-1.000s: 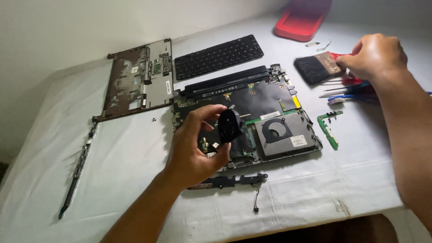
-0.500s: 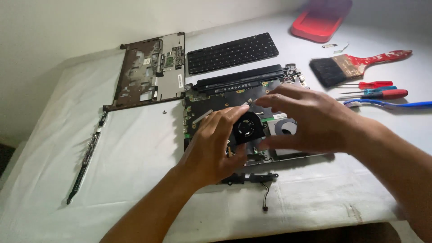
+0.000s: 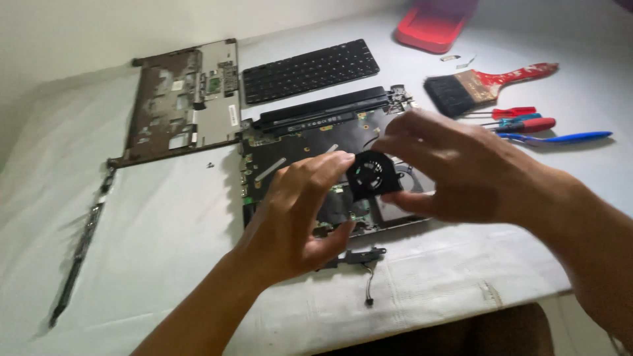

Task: Disassembling a laptop to access, remove, and clean the cooling fan using a brush and screwdriver.

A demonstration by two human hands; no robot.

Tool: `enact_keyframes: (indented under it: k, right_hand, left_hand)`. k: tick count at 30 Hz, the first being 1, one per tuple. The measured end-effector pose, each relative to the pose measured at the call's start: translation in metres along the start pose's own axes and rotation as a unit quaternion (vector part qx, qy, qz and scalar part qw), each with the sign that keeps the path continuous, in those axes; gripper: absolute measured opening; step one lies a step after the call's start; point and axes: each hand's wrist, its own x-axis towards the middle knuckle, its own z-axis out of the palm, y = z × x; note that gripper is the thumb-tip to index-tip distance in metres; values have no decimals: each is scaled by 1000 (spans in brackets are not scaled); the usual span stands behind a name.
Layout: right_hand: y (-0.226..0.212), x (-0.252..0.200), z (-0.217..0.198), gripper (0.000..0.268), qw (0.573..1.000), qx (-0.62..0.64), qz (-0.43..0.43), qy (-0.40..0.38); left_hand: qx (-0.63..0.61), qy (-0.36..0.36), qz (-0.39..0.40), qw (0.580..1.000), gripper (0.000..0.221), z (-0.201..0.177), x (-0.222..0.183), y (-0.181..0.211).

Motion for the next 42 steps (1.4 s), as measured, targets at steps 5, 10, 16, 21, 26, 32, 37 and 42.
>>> enact_keyframes:
  k: [5,10,16,21,26,32,37,42]
  right_hand:
    - [37,-80,-41,64,995,-42,78,36]
    - [49,-162,-30,73,883,-15,460,-90]
    - [36,-151,-17,69,802,61,587,-95]
    - [44,-154,-14,67,801,41,584,-126]
    - [46,-158,-10,70,801,18,578,-156]
    - [45,-161,-10,66,820,2,556,-138]
    - [40,-158,-11,72,801,-3,580,-149]
    - [44,-171,-2,64,823,-22,554,-121]
  left_hand:
    - [47,-7,10,999,49,-3,2,-3]
    - [4,-140,-26,990,16,-5,0,-5]
    - [2,-174,-42,984,14,-3,-4,-11]
    - [2,-185,-50,982,14,-6,-3,-12]
    - [6,-203,-67,977,14,-9,-2,-12]
    - [5,-193,-54,980,16,-9,-2,-11]
    - [12,-194,-56,979,21,-8,-4,-12]
    - [7,-181,-51,982,23,-9,-4,-10]
